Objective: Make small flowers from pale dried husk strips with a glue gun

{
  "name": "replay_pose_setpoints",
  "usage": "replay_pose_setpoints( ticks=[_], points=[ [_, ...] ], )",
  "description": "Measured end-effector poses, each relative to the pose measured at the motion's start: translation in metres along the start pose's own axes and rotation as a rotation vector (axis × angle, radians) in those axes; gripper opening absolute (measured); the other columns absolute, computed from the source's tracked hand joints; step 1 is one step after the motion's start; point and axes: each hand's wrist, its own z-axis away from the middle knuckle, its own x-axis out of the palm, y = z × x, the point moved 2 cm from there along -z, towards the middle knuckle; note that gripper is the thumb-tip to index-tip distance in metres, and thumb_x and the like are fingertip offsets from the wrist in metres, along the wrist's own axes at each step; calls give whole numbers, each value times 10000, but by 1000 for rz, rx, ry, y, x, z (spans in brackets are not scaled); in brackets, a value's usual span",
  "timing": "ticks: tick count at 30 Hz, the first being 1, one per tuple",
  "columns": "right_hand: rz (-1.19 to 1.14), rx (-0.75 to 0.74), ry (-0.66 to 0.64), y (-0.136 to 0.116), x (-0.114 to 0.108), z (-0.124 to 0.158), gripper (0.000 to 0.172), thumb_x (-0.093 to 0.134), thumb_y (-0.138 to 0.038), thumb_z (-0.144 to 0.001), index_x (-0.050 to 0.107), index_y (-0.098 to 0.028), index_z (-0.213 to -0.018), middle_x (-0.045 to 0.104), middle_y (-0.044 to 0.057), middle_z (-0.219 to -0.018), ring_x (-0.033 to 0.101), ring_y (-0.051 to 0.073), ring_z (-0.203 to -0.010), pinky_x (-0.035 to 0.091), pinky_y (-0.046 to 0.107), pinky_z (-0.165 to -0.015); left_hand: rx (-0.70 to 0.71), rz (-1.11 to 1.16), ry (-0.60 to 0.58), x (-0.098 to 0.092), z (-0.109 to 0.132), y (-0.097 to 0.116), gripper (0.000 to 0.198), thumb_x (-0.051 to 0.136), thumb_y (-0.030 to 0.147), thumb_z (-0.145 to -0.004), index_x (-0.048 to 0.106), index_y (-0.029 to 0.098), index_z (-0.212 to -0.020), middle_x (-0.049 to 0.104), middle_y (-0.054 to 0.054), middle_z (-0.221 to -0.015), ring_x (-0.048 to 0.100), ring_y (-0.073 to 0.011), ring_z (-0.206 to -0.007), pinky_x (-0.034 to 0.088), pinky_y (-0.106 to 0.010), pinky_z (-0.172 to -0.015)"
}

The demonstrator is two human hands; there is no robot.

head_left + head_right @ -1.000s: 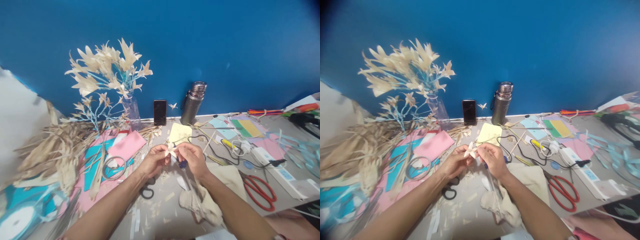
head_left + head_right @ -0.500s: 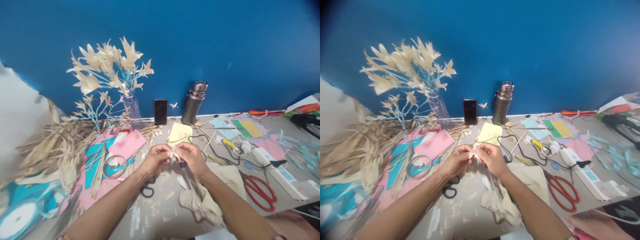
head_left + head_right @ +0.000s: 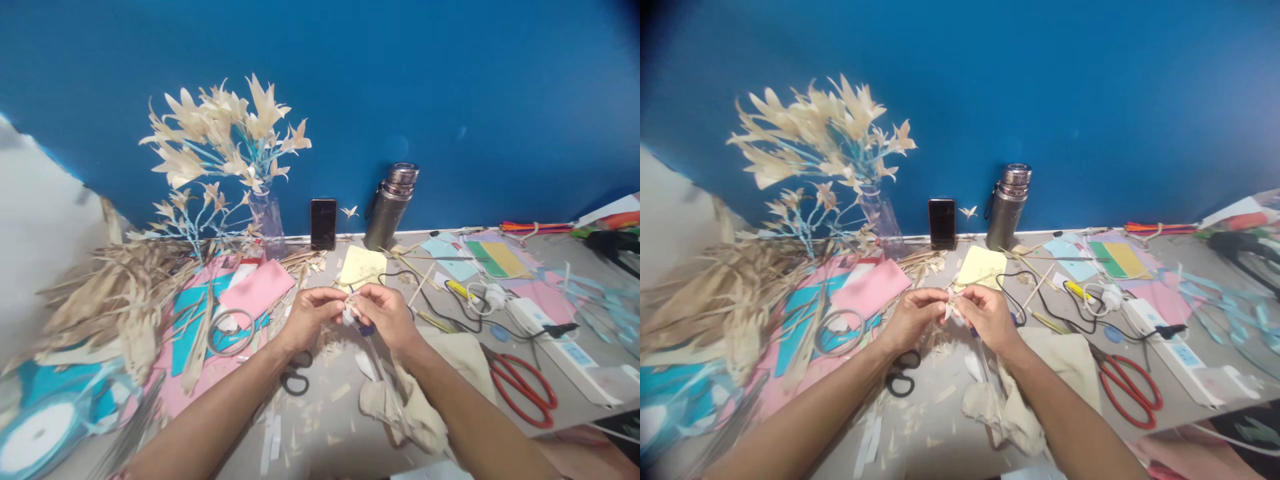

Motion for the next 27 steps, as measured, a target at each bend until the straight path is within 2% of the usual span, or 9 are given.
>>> replay_pose_setpoints(
  ticks=[3, 6, 10, 15, 21, 27],
  points=[
    [70, -18, 12, 0, 0, 1, 260, 669, -403, -844, 671, -160, -753, 561, -25, -521, 482, 104, -460, 376, 218, -447, 48, -127, 51, 1, 1, 5, 171, 833, 281, -671, 766, 133, -725, 647, -14, -553, 550, -104, -507, 409, -218, -533],
    [101, -29, 15, -2, 0, 2, 253, 671, -399, -845, 664, -167, -746, 564, -24, -529, 491, 107, -466, 383, 219, -449, 73, -157, 39, 2, 2, 7, 180, 823, 293, -686, 741, 134, -700, 631, -6, -542, 540, -101, -504, 404, -213, -534],
    [21, -32, 29, -3, 0, 3, 247, 668, -403, -856, 665, -170, -777, 574, -26, -525, 501, 109, -468, 397, 225, -472, 49, -111, -11, 1, 1, 4, 224, 826, 327, -692, 711, 136, -713, 627, -4, -549, 544, -103, -501, 413, -215, -541],
    [-149, -10, 30, 2, -2, 1, 302, 641, -450, -884, 674, -164, -795, 666, 19, -675, 499, 91, -488, 390, 220, -476, -6, 37, -55, -2, -2, -2, 302, 855, 369, -659, 685, 130, -731, 649, -16, -592, 541, -93, -492, 388, -202, -523],
    [-125, -11, -49, -2, 1, 1, 345, 639, -489, -876, 661, -166, -755, 647, 9, -635, 480, 90, -487, 376, 219, -482, -64, 85, -111, 0, -1, -9, 307, 850, 374, -664, 688, 125, -740, 675, -35, -664, 550, -93, -512, 405, -203, -534],
    [-77, -11, -44, -6, 3, 3, 301, 683, -453, -833, 639, -173, -734, 651, 2, -628, 496, 99, -488, 376, 221, -475, 1, 16, -30, -2, -2, -17, 199, 783, 301, -748, 686, 130, -717, 668, -22, -641, 553, -91, -530, 409, -203, -558]
  ],
)
